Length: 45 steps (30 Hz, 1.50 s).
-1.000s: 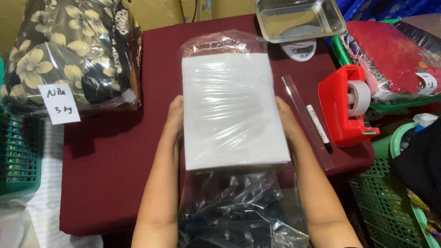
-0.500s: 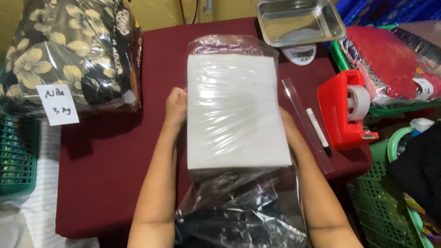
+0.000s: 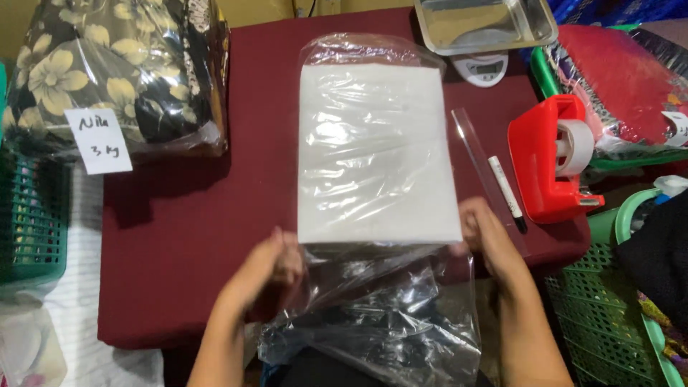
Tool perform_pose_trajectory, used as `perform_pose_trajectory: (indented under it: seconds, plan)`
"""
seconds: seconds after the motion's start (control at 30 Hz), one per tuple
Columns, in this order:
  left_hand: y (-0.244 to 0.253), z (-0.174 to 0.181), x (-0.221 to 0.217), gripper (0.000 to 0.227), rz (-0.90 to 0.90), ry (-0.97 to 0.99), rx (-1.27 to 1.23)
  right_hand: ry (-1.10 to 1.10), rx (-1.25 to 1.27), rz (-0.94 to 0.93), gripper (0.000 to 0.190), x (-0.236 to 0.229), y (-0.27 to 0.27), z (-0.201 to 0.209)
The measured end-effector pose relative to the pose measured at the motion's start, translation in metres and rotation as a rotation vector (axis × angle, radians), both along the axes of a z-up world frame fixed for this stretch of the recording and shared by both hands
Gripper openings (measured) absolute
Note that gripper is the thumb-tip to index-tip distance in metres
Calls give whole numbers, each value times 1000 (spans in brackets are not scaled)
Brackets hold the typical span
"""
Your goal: The person wraps a folded white cloth in a clear plastic bag on a maroon table. They fold the bag edges around the cloth, smooth the plastic, and seal the top using a red tape dispenser. The wrapped package remains on the table.
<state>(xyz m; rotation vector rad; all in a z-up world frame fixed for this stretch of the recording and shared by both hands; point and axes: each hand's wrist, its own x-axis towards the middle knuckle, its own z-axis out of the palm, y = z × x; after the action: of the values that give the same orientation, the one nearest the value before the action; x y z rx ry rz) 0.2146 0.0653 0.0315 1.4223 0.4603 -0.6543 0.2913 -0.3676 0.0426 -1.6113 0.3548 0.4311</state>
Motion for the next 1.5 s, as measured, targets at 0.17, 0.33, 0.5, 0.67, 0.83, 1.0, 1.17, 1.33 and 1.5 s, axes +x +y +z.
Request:
perform_pose_trajectory:
  seconds: [0.17,0.33,0.5,0.67,0.83,1.0,1.17,1.33,1.5]
  plan:
    - [-13,-54,-99,24,-116,-167,116,-26,73,311,15,-87,-10,15]
    - [-23,-55,-145,29,95,-264,-161,-162,204,283,22,-131,-51,4]
    - [-33,-3,-186,54,-7,-197,-168,-94,122,133,26,-159,-38,46]
    - [-24,2,-225,48,87,-271,-138,-92,101,301,17,-185,-85,18]
    - [-26,21,-244,61,239,-305,-273,-135,30,480,11,-192,-97,14]
    - [-6,-6,-260,44,192,-268,-286,-122,42,633,17,-191,-96,22]
    - [10,-21,-270,25,-99,-297,-358,-112,-104,672,22,-175,-91,35]
    - [23,-29,-280,16,-218,-486,-330,-466,-131,709,30,-173,-49,106]
    - [4,24,-277,46,-137,-212,-208,-719,-344,1238,61,-222,-36,128]
